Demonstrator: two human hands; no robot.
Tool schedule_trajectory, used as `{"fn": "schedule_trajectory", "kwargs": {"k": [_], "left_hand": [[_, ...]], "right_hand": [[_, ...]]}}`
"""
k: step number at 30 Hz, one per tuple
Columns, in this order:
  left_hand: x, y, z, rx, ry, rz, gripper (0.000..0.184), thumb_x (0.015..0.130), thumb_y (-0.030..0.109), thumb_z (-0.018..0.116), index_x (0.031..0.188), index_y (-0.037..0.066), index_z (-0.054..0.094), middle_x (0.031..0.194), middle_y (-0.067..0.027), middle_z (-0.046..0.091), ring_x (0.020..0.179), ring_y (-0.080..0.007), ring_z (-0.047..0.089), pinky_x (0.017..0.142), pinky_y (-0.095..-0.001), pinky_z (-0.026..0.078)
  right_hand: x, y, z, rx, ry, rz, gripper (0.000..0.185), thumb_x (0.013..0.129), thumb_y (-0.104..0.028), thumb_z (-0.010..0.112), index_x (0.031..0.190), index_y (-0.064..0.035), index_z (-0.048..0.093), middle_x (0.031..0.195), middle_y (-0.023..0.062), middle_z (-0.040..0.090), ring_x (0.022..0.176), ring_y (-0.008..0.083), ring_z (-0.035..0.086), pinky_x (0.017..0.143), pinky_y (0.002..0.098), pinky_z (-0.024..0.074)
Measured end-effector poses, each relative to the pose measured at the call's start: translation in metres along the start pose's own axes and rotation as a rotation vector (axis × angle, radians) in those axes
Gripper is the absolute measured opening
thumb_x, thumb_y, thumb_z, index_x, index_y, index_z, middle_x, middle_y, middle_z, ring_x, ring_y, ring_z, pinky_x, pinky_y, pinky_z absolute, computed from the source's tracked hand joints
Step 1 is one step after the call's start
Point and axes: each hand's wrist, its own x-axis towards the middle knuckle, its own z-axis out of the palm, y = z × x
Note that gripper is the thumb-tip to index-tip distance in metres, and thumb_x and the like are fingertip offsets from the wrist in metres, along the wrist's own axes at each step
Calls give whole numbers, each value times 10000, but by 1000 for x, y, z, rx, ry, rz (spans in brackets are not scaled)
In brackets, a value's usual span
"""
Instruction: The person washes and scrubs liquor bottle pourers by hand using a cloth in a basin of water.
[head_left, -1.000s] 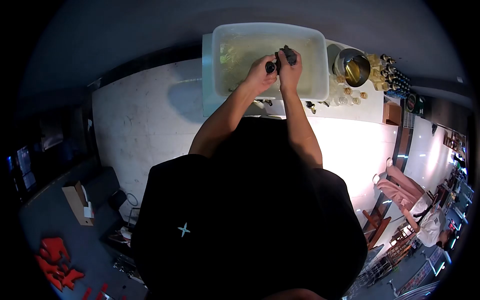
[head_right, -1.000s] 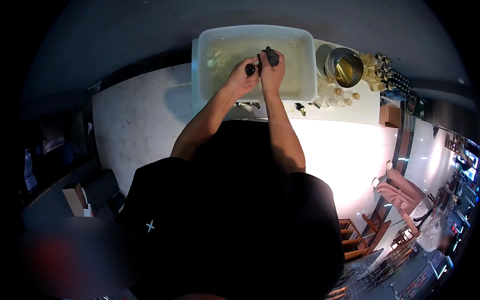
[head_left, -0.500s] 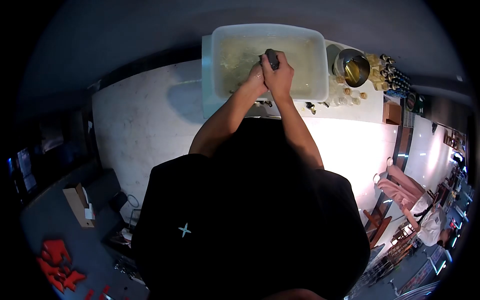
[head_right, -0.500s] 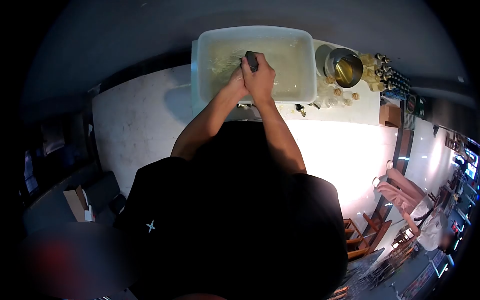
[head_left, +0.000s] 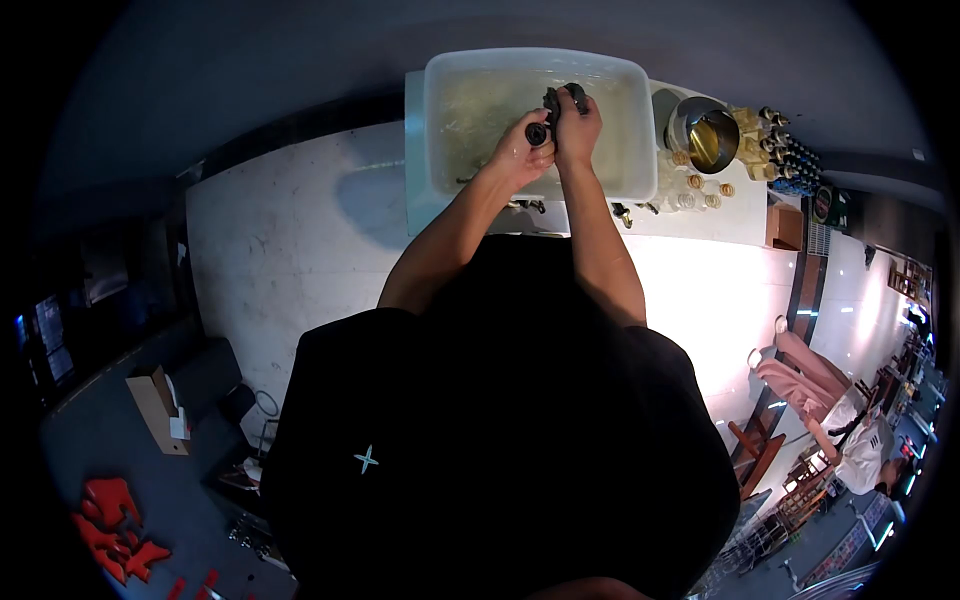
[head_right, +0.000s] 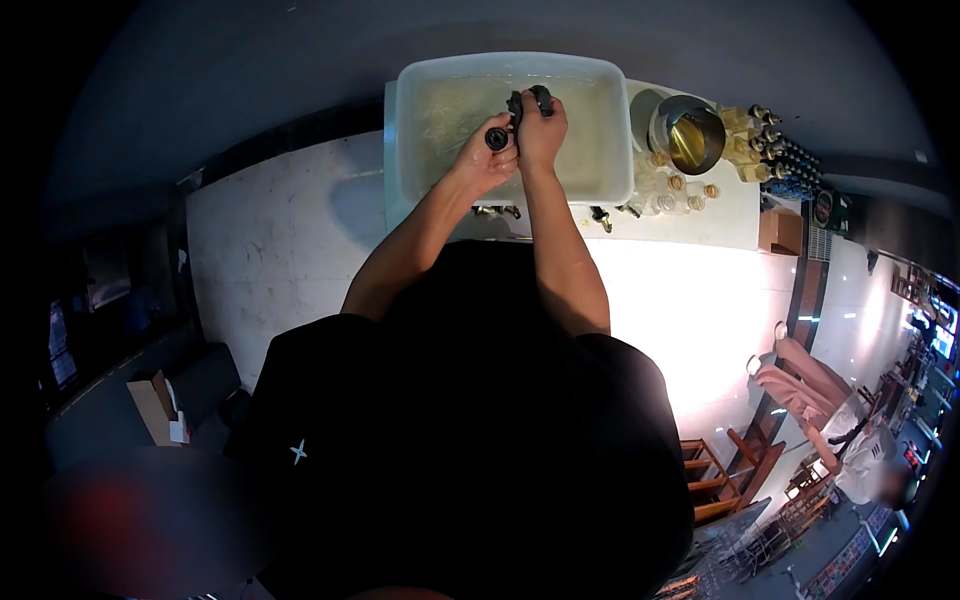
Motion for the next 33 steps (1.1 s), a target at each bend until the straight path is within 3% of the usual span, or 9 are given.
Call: {"fn": "schedule_trajectory", "kwargs": {"k": [2,5,8,15,19,22,26,30,33], "left_hand": [[-6,5,10,-37,10,-1,329,994,340,533,705,194,476,467,47,323,356,-98,263,351,-262,203],[-9,6,15,-106,34,8,356,998,335,530,679,210,436,471,52,279,367,-95,234,356,-265,176],[-10,11,18,-155,41,21,374,1005,331,527,672,208,408,474,52,243,371,-93,211,358,-267,165],[-11,15,25,-120,-26,83,370,1007,331,529,692,185,400,475,50,288,362,-89,229,352,-260,187],[-11,19,38,-50,22,95,406,1013,364,515,670,170,414,466,21,311,365,-94,241,355,-264,186],[-15,19,43,-3,-58,116,417,1006,377,529,668,159,418,466,21,324,369,-92,244,370,-253,200],[-19,20,44,83,-50,114,400,993,367,562,687,153,418,489,31,325,394,-83,253,403,-243,216],[-23,19,49,80,-68,228,333,968,304,621,744,145,434,553,43,340,445,-68,281,416,-241,215],[-22,18,47,55,-61,249,291,953,243,651,776,143,443,598,44,358,470,-63,296,409,-233,208]], "right_hand": [[-3,1,3,315,-14,71,166,906,-142,667,990,1,654,883,54,657,727,152,625,667,289,497],[-25,-35,-2,541,-45,125,123,915,-110,653,983,-8,656,888,50,654,757,124,611,676,268,491],[-12,-5,-15,725,-140,175,89,901,-92,674,965,-32,659,882,43,656,749,128,613,680,255,484],[-47,-6,-27,684,-323,233,99,893,-59,702,910,-53,605,889,43,660,784,124,619,710,256,488],[-59,-17,-27,741,-316,371,241,883,-10,695,1061,-72,545,952,59,649,790,153,642,659,285,533],[-46,-13,-31,844,-349,356,297,864,55,672,1090,-59,517,953,83,638,811,200,667,644,308,556],[-36,-33,-29,787,-185,230,313,831,148,613,1076,-21,514,942,122,622,840,289,693,623,321,561],[-22,-30,-40,674,-211,155,310,816,140,633,1066,-21,546,936,109,632,806,251,683,617,320,546],[-27,-42,-51,571,-270,195,229,872,20,667,1064,-43,559,927,85,646,770,216,665,623,306,518]]}}
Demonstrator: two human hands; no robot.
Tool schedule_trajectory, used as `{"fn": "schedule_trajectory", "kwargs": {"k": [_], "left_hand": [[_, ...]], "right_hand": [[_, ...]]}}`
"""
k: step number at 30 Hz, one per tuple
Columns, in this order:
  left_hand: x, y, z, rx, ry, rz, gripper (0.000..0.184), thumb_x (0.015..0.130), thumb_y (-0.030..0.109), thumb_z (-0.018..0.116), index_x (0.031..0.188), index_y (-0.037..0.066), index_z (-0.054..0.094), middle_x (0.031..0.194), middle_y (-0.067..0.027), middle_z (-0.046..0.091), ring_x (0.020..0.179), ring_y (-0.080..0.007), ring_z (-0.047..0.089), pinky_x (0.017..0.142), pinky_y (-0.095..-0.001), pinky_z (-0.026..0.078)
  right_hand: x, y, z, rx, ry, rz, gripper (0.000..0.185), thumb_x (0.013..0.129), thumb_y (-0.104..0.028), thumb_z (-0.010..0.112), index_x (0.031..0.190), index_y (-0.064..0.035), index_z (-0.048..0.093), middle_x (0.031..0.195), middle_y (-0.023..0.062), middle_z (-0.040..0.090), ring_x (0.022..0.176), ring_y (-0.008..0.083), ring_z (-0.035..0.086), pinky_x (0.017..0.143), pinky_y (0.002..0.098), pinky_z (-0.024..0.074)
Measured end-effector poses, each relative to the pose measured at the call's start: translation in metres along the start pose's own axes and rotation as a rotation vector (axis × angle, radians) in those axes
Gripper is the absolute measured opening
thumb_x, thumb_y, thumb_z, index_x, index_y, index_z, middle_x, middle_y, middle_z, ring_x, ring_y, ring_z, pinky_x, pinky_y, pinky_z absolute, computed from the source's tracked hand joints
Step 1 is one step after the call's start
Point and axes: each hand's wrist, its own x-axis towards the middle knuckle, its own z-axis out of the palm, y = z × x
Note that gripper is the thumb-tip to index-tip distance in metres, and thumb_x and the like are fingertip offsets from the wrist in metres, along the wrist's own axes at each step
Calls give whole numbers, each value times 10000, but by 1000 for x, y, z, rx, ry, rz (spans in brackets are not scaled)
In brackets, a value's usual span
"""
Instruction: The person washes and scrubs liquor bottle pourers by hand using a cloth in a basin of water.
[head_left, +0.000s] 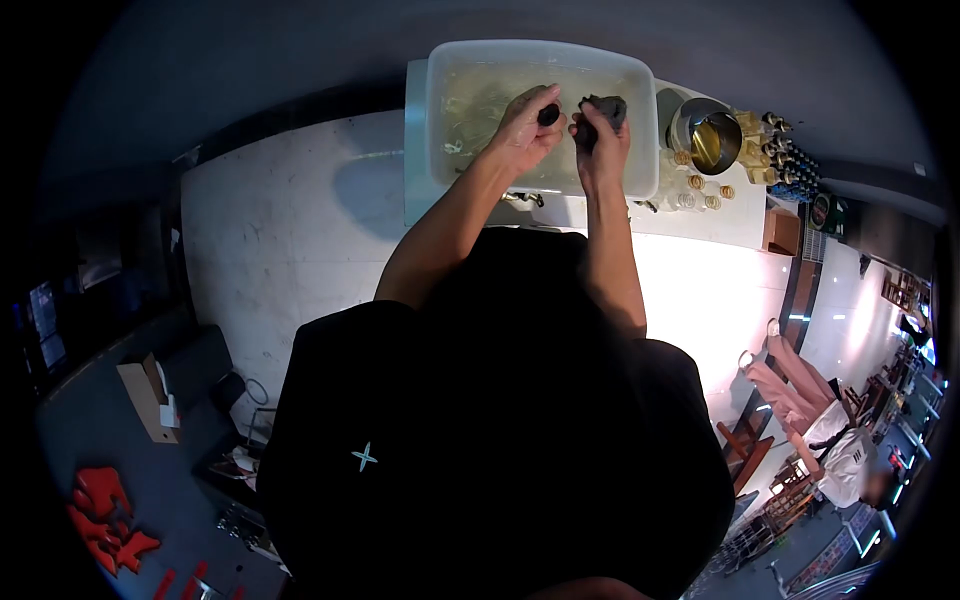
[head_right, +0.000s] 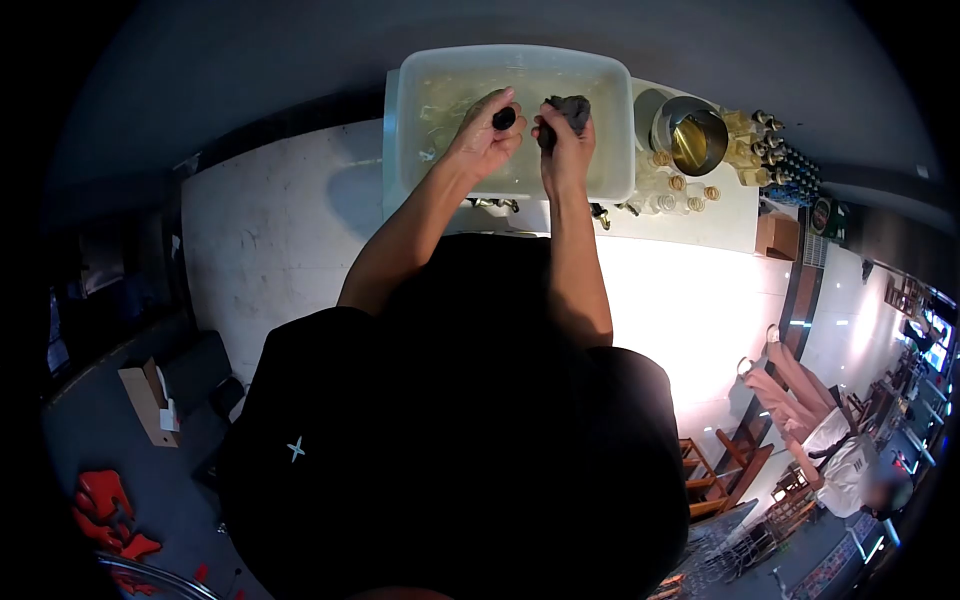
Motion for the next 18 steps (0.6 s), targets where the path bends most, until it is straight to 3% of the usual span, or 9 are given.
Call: {"fn": "schedule_trajectory", "kwargs": {"k": [3,6,7,11,14,18], "left_hand": [[-2,2,3,54,41,34,287,958,222,646,770,146,442,602,43,360,470,-63,295,402,-230,208],[-4,3,4,85,64,42,278,966,221,638,775,149,450,611,42,371,474,-62,310,401,-230,223],[-3,2,2,87,96,46,271,964,225,644,781,148,460,612,44,379,472,-58,318,398,-227,226],[1,-1,-3,113,196,74,241,952,241,667,807,145,499,617,49,410,456,-45,342,382,-216,234],[0,-2,3,119,258,77,227,946,249,677,820,146,518,619,49,429,442,-38,346,371,-208,231],[1,-4,-3,149,269,35,222,947,247,677,822,149,522,618,48,432,437,-39,342,369,-206,234]], "right_hand": [[-8,-10,1,61,-9,178,126,912,-98,675,1009,-62,603,881,50,654,729,155,631,609,283,492],[-6,0,-10,-252,-98,109,90,912,-160,697,885,-86,654,806,6,649,657,91,561,568,241,440],[-9,1,-7,-265,-93,93,85,879,-138,741,911,-66,708,773,-24,639,678,54,551,587,223,439],[-19,-3,3,-579,-232,-100,263,812,-65,797,1067,-46,735,830,-9,659,759,76,596,678,216,467],[-16,6,1,-696,-240,-276,185,814,-74,792,987,-27,750,868,20,667,796,105,604,726,239,475],[-15,3,0,-710,-195,-223,143,808,-78,791,930,-13,755,877,42,665,822,122,606,741,255,473]]}}
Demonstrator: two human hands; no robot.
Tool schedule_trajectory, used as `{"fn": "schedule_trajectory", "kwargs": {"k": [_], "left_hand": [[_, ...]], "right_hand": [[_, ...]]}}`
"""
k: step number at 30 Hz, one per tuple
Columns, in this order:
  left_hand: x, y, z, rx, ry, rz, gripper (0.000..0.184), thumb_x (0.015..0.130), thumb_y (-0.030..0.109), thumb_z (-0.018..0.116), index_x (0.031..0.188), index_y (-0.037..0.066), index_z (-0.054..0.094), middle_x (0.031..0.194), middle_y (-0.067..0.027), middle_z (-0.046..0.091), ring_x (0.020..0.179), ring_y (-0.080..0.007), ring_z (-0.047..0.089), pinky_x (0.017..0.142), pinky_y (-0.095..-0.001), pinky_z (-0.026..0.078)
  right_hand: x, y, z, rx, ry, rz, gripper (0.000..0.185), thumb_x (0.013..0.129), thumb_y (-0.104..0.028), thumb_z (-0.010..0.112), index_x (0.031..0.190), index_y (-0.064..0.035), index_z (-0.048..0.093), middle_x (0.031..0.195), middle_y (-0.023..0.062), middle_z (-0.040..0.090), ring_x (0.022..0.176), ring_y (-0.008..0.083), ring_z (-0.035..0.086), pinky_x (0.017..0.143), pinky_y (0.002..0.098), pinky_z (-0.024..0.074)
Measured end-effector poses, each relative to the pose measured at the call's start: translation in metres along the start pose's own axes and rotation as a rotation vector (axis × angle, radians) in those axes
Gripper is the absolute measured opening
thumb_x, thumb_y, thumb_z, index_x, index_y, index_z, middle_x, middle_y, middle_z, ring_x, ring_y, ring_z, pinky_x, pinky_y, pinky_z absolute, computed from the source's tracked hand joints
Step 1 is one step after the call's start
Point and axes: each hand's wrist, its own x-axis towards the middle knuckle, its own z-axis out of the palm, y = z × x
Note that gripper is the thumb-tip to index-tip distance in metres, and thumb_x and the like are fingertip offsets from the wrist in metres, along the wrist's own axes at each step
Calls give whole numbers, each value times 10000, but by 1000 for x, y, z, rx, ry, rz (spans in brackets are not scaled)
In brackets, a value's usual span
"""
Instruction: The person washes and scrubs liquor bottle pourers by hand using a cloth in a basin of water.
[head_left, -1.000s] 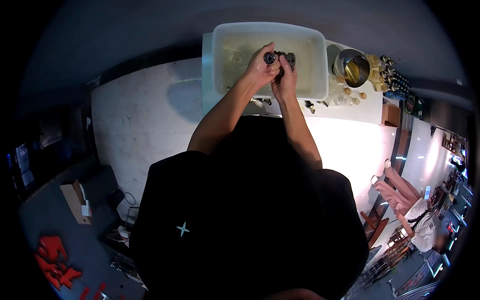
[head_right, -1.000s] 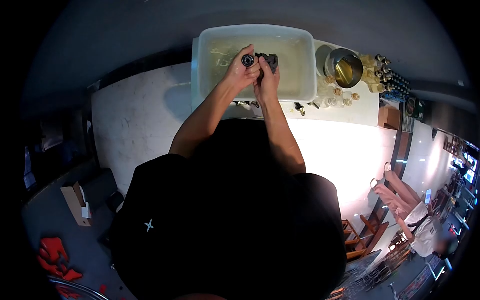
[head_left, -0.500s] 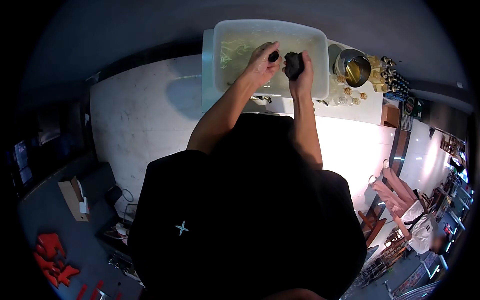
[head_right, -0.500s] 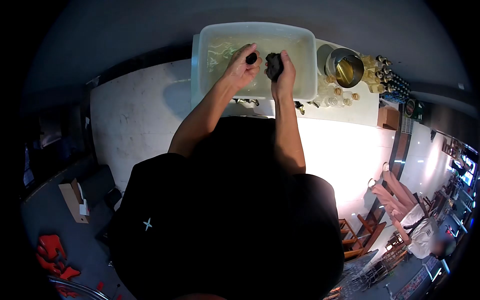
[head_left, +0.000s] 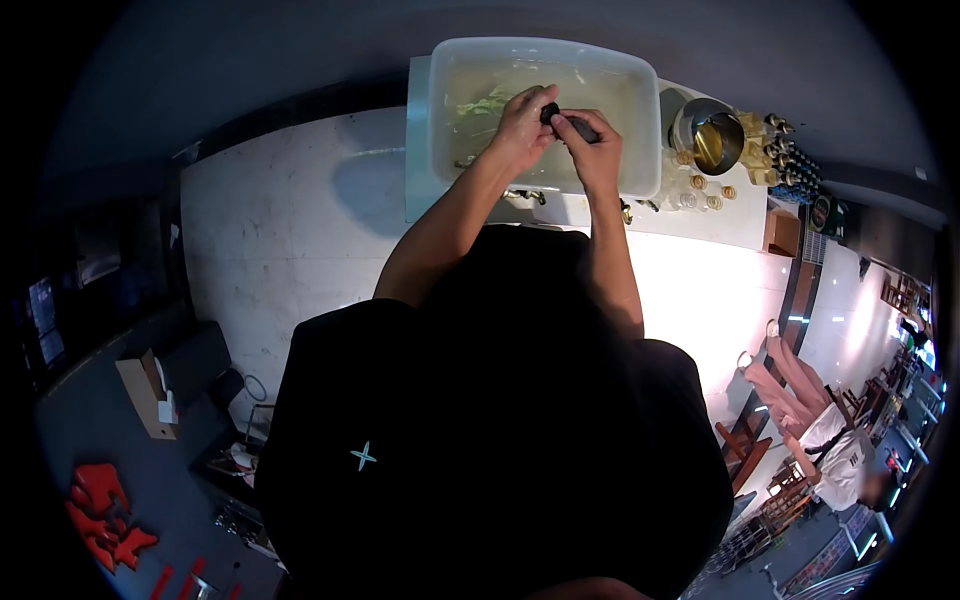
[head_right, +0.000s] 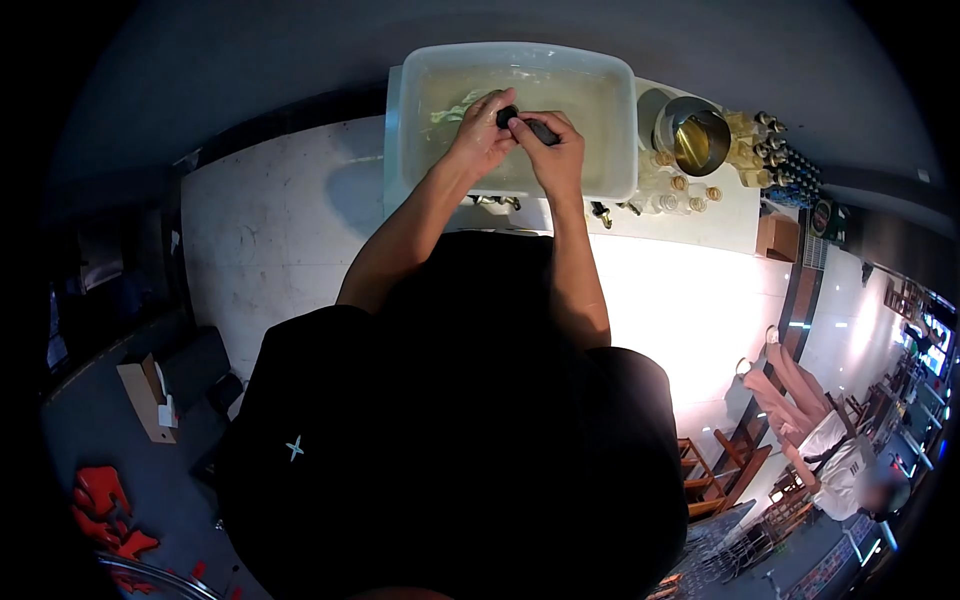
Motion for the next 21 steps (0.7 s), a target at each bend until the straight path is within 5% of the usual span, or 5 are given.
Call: {"fn": "schedule_trajectory", "kwargs": {"k": [5,8,12,17,21], "left_hand": [[4,-3,-3,-57,-41,-26,254,975,260,627,794,145,490,600,41,410,428,-49,322,368,-216,218],[8,-6,-8,-112,-64,-64,282,996,292,581,782,145,471,584,33,380,421,-61,304,365,-227,211],[23,-21,-27,-126,-55,-159,288,1010,324,541,797,142,474,568,26,335,405,-74,272,358,-241,208],[35,-49,-29,-107,65,-292,276,982,348,562,786,163,501,607,29,442,443,-89,368,381,-249,292],[30,-48,-21,-10,108,-319,270,977,413,544,801,209,565,670,62,547,493,-85,481,428,-241,377]], "right_hand": [[2,-1,1,-61,43,-87,102,840,-91,755,908,-15,751,831,39,659,733,111,580,687,249,462],[2,0,-5,224,82,208,85,857,-95,727,856,-10,725,790,29,643,639,99,540,598,246,439],[17,-8,-1,503,142,220,111,858,-67,688,763,-17,657,693,28,584,576,102,515,525,254,438],[32,-37,27,668,124,298,139,825,-25,629,690,-25,598,609,40,524,540,128,518,486,281,464],[44,-31,42,515,128,315,134,789,-34,606,665,-35,553,575,42,510,431,136,465,396,289,384]]}}
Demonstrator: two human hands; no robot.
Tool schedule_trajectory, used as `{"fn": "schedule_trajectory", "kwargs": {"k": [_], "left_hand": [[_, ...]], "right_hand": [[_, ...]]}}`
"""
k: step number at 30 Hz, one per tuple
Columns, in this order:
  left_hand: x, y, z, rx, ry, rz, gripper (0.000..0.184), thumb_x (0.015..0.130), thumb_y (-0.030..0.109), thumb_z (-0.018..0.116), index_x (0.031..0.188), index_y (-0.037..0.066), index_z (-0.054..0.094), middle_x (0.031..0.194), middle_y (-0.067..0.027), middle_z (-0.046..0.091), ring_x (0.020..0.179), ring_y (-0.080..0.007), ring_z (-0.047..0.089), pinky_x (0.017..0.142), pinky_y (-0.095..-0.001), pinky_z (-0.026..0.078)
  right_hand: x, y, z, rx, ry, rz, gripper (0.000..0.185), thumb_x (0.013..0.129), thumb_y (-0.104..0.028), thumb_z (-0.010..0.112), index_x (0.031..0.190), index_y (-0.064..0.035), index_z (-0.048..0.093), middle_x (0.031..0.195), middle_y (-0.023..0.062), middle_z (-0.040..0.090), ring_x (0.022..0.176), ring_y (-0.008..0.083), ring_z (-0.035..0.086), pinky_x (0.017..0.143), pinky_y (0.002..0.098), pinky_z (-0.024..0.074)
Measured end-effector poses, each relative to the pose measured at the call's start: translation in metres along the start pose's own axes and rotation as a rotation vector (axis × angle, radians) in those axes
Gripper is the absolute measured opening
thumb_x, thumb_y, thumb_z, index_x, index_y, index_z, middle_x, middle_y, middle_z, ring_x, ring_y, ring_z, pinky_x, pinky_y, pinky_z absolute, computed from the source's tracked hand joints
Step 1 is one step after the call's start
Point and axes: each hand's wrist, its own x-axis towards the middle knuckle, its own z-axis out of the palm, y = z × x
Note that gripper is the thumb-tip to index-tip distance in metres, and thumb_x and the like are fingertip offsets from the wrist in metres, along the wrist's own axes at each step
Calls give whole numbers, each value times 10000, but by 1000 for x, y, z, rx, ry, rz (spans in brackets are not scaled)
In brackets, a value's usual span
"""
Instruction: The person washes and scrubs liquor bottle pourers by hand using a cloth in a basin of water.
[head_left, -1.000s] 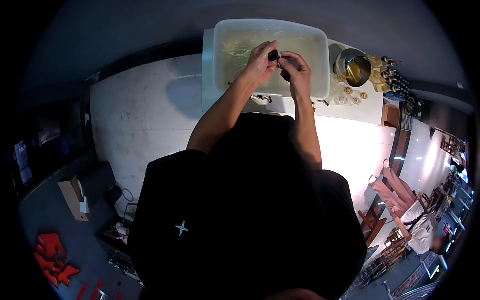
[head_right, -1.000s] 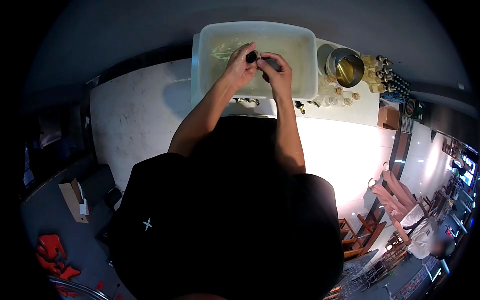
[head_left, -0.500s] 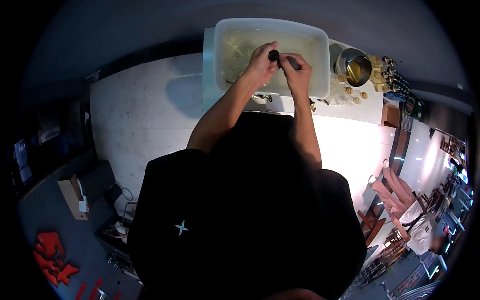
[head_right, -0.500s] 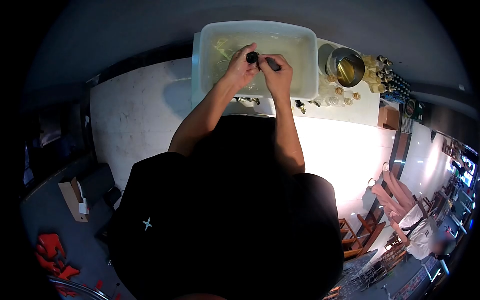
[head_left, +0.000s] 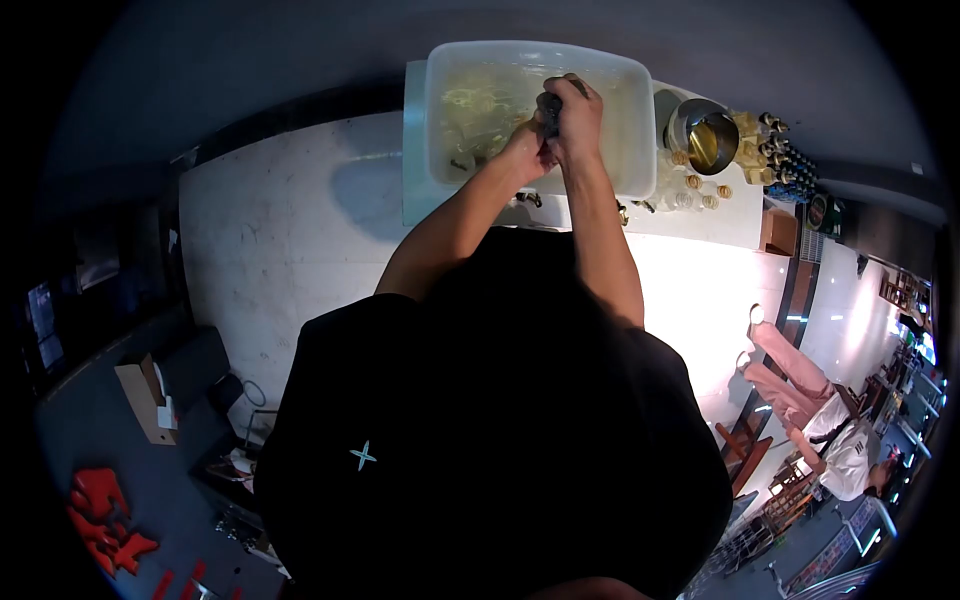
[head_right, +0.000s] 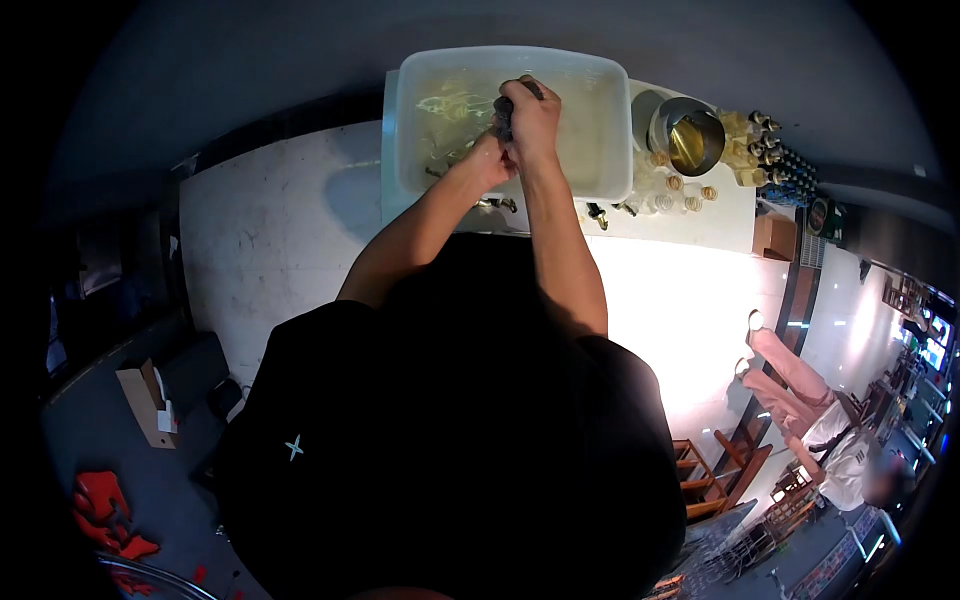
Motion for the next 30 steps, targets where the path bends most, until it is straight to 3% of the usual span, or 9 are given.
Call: {"fn": "schedule_trajectory", "kwargs": {"k": [4,10,13,16,19,22,25,27,30], "left_hand": [[9,0,-10,-7,-133,-16,246,983,403,520,832,221,589,705,69,590,543,-81,549,463,-232,422],[0,9,-2,-231,-66,-21,262,1001,376,476,828,215,588,707,58,593,530,-93,545,423,-246,407],[50,2,-69,-82,-483,-7,221,996,333,495,850,194,587,709,26,587,509,-117,526,405,-291,402],[59,-2,-94,35,-236,57,168,973,293,540,907,148,593,704,-16,565,487,-132,492,389,-318,387],[89,-22,-118,792,59,558,187,943,282,591,985,100,596,775,-110,619,598,-237,591,498,-382,467],[150,-41,-163,1458,322,907,270,915,266,615,1091,62,609,877,-197,670,776,-355,671,668,-453,530],[135,-46,-164,1630,385,1062,300,895,241,618,1136,61,622,980,-230,679,946,-419,661,828,-488,514],[132,-43,-160,1853,267,829,276,897,217,595,1119,55,628,982,-230,679,938,-412,667,823,-487,521],[119,-34,-146,1891,46,494,229,902,204,575,1047,34,624,949,-226,675,891,-399,665,798,-491,521]], "right_hand": [[-5,0,11,-26,-7,36,152,799,-50,603,660,-41,543,567,46,512,409,139,451,377,295,353],[-15,0,21,-5,99,97,198,835,-121,627,670,-39,558,550,46,512,406,143,452,371,302,342],[1,27,-6,-86,155,55,212,836,-166,659,684,-46,572,562,41,529,422,144,469,392,317,360],[16,51,-42,-430,199,41,254,813,-276,706,740,-50,616,589,39,565,465,155,527,467,336,423],[25,63,-73,-826,201,139,313,809,-328,732,814,-22,666,666,64,633,532,154,585,543,319,480],[54,112,-124,-1259,114,111,444,754,-351,741,1033,-10,688,833,174,700,745,261,696,719,367,545],[51,122,-131,-1523,38,151,545,722,-309,715,1182,-28,637,1197,302,600,1078,417,633,947,447,509],[50,125,-136,-1526,-78,268,570,728,-292,704,1238,-52,612,1365,351,466,1175,461,568,1023,466,470],[48,111,-133,-1248,-273,428,434,758,-181,674,1163,-37,618,1073,199,614,910,293,639,749,384,522]]}}
